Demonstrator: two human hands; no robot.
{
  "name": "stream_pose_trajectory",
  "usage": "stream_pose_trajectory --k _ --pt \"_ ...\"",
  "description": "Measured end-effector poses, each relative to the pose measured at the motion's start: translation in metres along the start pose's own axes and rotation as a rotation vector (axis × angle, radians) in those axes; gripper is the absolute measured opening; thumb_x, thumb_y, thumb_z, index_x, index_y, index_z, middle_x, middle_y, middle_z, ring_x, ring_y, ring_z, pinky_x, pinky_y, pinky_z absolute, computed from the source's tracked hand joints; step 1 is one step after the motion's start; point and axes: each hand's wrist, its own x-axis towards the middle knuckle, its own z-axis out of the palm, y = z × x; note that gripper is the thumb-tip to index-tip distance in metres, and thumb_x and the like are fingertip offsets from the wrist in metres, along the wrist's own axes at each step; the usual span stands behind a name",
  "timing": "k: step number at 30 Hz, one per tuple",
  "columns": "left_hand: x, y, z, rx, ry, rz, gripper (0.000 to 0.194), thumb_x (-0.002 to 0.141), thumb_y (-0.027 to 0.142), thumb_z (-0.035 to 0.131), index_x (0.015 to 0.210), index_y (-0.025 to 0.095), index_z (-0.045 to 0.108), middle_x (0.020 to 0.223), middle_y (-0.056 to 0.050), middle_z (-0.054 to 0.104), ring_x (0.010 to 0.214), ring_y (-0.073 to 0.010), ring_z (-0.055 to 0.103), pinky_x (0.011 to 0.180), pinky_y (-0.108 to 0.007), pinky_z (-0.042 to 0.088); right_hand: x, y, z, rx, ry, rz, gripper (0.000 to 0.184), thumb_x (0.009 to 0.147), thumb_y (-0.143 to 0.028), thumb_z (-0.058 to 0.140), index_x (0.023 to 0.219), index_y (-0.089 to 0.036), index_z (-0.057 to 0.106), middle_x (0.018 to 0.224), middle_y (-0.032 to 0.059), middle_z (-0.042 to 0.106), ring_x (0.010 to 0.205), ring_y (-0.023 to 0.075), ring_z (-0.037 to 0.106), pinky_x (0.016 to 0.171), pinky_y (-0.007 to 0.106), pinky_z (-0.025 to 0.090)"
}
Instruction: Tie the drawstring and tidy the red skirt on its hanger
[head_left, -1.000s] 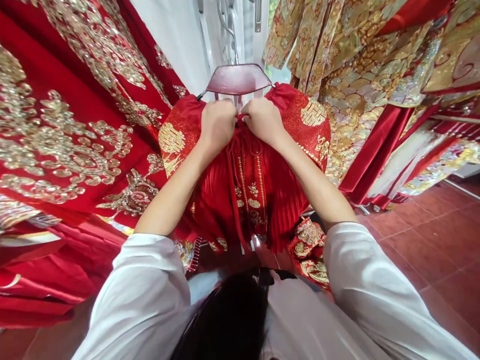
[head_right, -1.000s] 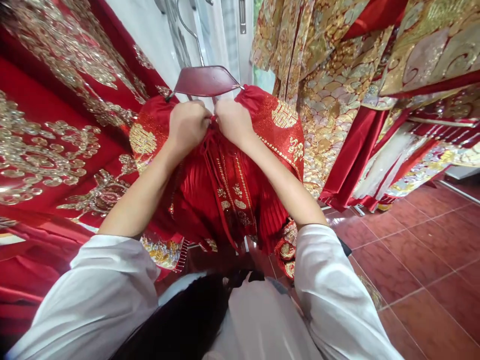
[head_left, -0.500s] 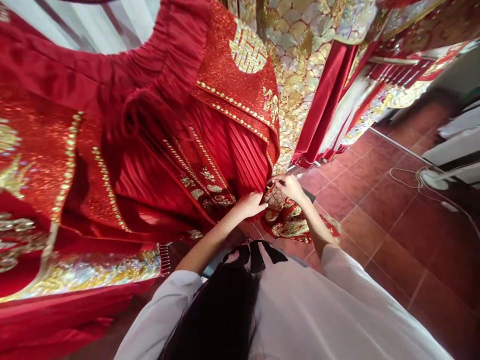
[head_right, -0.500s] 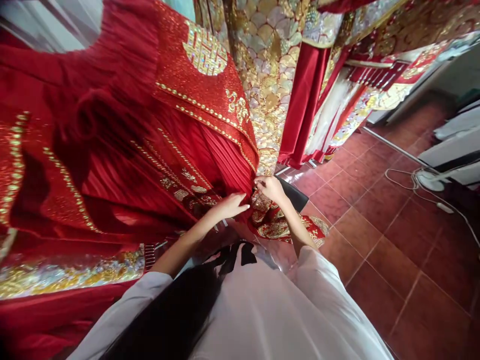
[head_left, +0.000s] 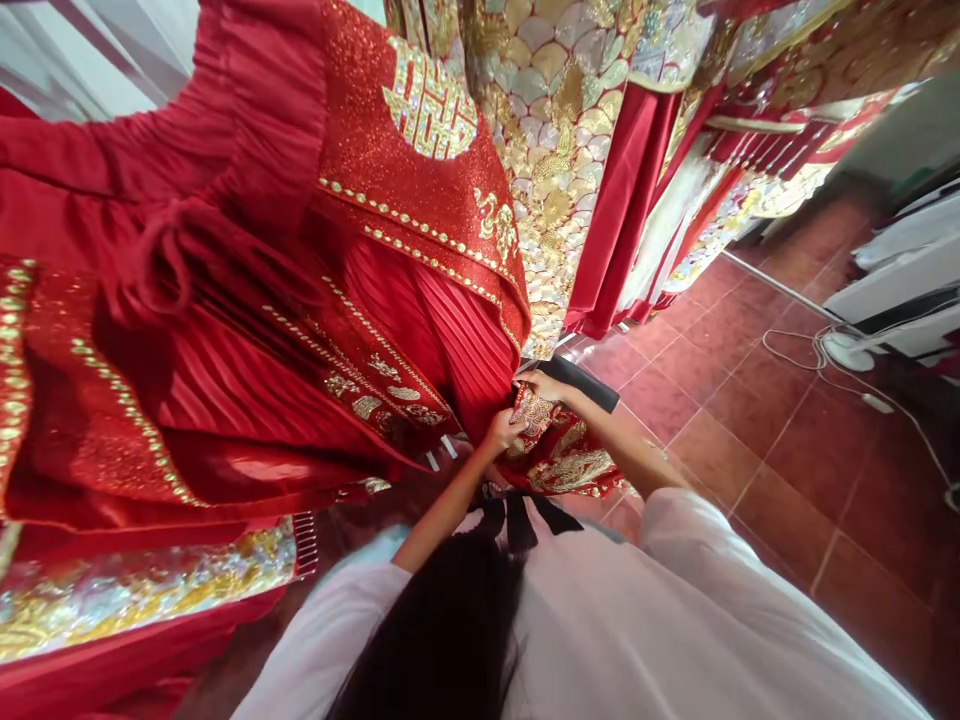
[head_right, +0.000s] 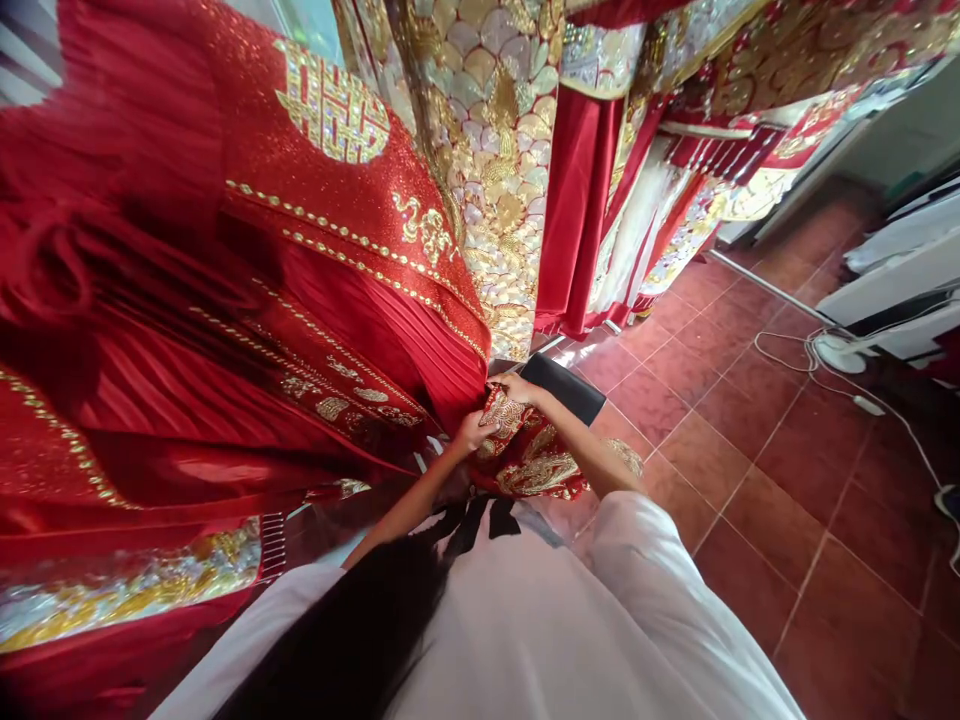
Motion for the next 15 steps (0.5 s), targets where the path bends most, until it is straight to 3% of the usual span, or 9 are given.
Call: stream_pose_trajectory --k 5,8,12,13,15 --pt "-0.036 0.021 -0.015 0.047 0.050 0.048 0.011 0.075 0.018 0.063 0.067 0.011 0.059 0.064 0.000 0.056 0.070 -0.0168 0.055 0.071 -0.028 0.046 0.007 -0.011 -0.040 -0.155 -0.100 -0.041 0.038 0.056 0.000 0.053 0.087 -0.011 0.072 0.098 0.0113 0.070 0.096 0.0211 0.061 0.091 0.031 0.044" --pt "-0.066 0.040 -0.034 0.072 0.048 0.109 0.010 0.071 0.016 0.060 0.061 0.015 0.058 0.062 0.000 0.056 0.072 -0.0187 0.055 0.074 -0.028 0.045 -0.007 -0.028 -0.067 -0.237 -0.090 -0.071 0.024 0.061 -0.005 0.057 0.079 -0.013 0.070 0.087 0.0103 0.069 0.089 0.0210 0.060 0.084 0.031 0.044" --pt "-0.122 0.076 -0.083 0.102 0.091 0.183 0.013 0.075 0.019 0.054 0.063 0.016 0.058 0.071 -0.003 0.061 0.073 -0.0196 0.058 0.076 -0.030 0.047 -0.064 -0.078 -0.114 -0.333 -0.032 -0.157 0.007 0.067 -0.015 0.058 0.069 -0.017 0.064 0.078 0.0074 0.065 0.077 0.0195 0.057 0.078 0.034 0.042" --pt "-0.140 0.088 -0.098 0.115 0.102 0.223 0.013 0.077 0.021 0.055 0.066 0.017 0.060 0.074 -0.003 0.064 0.074 -0.0198 0.059 0.080 -0.032 0.048 -0.084 -0.098 -0.128 -0.400 0.045 -0.254 0.005 0.068 -0.018 0.058 0.063 -0.018 0.060 0.074 0.0061 0.063 0.076 0.0194 0.056 0.078 0.035 0.042" --pt "-0.178 0.113 -0.125 0.155 0.116 0.450 0.010 0.082 0.024 0.057 0.076 0.019 0.064 0.083 -0.003 0.069 0.078 -0.0194 0.064 0.093 -0.037 0.046 -0.127 -0.144 -0.156 -0.505 0.222 -0.458 0.017 0.073 -0.021 0.055 0.056 -0.021 0.053 0.064 0.0039 0.058 0.070 0.0182 0.054 0.079 0.036 0.042"
